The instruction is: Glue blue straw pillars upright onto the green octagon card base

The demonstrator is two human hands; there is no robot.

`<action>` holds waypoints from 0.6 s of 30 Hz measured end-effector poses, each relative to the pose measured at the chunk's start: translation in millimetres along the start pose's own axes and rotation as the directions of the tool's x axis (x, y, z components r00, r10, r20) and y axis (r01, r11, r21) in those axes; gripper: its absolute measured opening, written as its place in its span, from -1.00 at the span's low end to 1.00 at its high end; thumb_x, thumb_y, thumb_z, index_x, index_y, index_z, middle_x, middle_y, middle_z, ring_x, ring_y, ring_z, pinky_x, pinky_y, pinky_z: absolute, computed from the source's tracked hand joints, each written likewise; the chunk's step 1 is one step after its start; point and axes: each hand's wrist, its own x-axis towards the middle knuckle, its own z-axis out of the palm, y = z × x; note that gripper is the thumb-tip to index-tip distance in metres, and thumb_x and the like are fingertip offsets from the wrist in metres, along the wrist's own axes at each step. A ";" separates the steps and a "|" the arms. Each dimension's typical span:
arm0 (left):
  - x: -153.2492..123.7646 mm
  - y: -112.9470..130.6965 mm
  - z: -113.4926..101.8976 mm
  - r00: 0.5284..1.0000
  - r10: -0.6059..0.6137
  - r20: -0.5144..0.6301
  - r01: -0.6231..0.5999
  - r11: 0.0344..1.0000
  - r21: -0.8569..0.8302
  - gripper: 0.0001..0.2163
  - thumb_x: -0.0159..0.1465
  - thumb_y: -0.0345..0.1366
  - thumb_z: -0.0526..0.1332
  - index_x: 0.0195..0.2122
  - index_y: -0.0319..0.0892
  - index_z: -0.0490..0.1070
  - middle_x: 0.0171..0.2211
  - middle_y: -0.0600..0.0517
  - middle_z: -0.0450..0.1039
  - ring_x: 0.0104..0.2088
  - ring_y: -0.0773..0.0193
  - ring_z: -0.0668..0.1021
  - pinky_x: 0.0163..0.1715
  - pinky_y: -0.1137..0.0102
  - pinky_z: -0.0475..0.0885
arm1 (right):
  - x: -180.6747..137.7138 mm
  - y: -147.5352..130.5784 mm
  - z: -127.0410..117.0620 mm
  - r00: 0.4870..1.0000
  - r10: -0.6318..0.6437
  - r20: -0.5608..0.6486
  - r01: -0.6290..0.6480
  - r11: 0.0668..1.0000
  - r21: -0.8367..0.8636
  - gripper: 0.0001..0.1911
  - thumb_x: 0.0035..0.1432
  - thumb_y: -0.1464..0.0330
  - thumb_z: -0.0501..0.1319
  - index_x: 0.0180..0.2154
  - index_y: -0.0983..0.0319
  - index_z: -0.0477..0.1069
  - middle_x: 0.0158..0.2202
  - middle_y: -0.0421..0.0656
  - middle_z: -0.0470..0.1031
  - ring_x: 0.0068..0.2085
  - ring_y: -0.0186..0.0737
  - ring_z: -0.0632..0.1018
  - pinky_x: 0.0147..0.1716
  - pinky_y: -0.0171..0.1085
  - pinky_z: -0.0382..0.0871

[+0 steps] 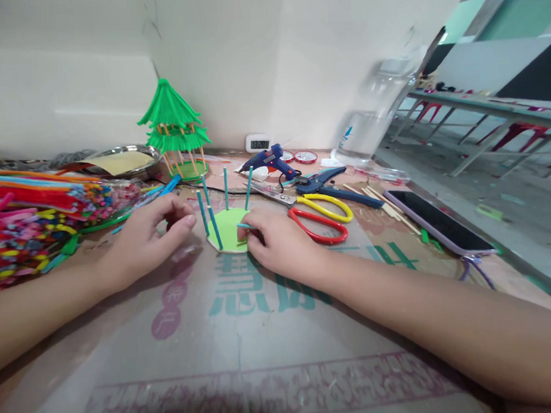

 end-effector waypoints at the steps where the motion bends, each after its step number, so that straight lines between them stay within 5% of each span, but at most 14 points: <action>1: 0.9 -1.9 0.6 1.000 -0.001 0.014 0.001 1.000 0.000 -0.80 0.37 -0.17 0.16 -0.23 -0.19 0.46 -0.44 0.09 0.45 -0.43 0.30 0.47 -0.40 0.41 0.35 | 0.6 1.2 0.2 1.000 0.001 -0.008 -0.001 1.000 -0.010 -0.80 0.15 0.59 0.10 -0.29 0.26 0.46 -0.31 -0.13 0.50 -0.29 -0.21 0.49 -0.28 -0.28 0.31; 8: 2.1 -11.4 4.9 0.981 0.170 0.093 -0.172 0.985 0.018 -0.79 0.42 -0.22 0.19 -0.32 -0.20 0.48 -0.37 0.04 0.50 -0.30 0.26 0.51 -0.24 0.37 0.36 | 2.7 2.4 -0.9 0.996 0.041 -0.085 -0.038 0.999 0.038 -0.80 0.22 0.53 0.10 -0.20 0.24 0.46 -0.33 -0.17 0.47 -0.35 -0.25 0.43 -0.33 -0.28 0.28; 18: 2.7 -9.2 4.1 0.970 0.201 0.135 -0.203 0.979 0.001 -0.79 0.41 -0.22 0.24 -0.36 -0.18 0.49 -0.40 0.06 0.50 -0.34 0.26 0.49 -0.27 0.37 0.33 | 1.5 -4.4 -5.2 0.988 0.085 -0.127 -0.072 0.992 0.099 -0.81 0.21 0.48 0.11 -0.20 0.24 0.48 -0.35 -0.18 0.49 -0.42 -0.28 0.40 -0.43 -0.30 0.24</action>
